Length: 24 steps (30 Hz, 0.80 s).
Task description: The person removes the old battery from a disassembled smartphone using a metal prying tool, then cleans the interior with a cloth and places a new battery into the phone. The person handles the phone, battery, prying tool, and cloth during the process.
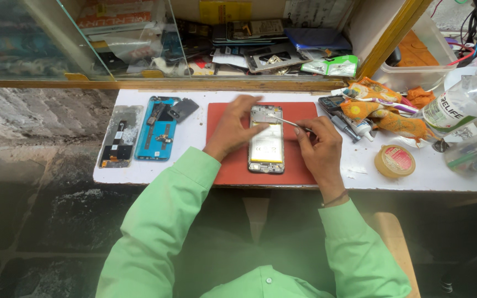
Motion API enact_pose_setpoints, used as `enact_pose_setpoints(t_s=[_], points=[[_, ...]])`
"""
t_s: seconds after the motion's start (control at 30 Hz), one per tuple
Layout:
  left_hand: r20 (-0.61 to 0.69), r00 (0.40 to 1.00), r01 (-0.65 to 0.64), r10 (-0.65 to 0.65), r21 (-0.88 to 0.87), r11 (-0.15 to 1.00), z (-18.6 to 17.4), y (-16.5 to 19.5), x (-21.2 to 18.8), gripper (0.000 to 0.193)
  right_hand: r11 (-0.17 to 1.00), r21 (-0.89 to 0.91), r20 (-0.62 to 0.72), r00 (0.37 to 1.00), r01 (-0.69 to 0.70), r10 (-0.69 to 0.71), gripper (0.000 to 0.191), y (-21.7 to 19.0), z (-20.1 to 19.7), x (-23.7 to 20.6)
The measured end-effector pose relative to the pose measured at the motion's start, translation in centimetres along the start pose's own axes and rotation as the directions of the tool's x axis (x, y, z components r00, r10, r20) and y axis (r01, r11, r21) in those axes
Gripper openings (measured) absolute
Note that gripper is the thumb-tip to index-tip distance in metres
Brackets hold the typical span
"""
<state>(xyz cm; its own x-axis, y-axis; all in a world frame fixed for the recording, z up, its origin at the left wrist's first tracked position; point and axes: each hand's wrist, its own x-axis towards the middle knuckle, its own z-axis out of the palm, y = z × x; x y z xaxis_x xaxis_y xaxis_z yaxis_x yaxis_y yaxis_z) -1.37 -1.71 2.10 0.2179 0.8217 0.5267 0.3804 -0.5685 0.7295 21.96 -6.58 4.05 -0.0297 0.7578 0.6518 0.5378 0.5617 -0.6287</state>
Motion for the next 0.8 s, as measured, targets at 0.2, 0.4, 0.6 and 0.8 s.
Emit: enact_pose_setpoints(t_s=[0.2, 0.4, 0.6, 0.8], points=[[0.162, 0.987, 0.022, 0.015, -0.226, 0.974, 0.0, 1.2, 0.1, 0.022, 0.999, -0.024, 0.066, 0.997, 0.036, -0.034, 0.010, -0.8, 0.1, 0.1], [0.095, 0.995, 0.019, -0.008, -0.110, 0.994, 0.3, 0.6, 0.2, 0.014, 0.974, -0.134, 0.022, 0.983, 0.181, -0.180, 0.006, -0.8, 0.1, 0.0], [0.034, 0.997, -0.063, 0.062, 0.035, 0.997, -0.1, 0.1, 0.4, 0.031, 0.966, -0.165, -0.018, 0.979, 0.199, -0.204, 0.010, -0.3, 0.2, -0.2], [0.076, 0.993, 0.085, -0.086, 0.022, 0.996, 0.1, -0.1, 0.0, 0.035, 0.977, -0.104, -0.012, 0.982, 0.186, -0.188, 0.010, -0.1, 0.1, -0.4]])
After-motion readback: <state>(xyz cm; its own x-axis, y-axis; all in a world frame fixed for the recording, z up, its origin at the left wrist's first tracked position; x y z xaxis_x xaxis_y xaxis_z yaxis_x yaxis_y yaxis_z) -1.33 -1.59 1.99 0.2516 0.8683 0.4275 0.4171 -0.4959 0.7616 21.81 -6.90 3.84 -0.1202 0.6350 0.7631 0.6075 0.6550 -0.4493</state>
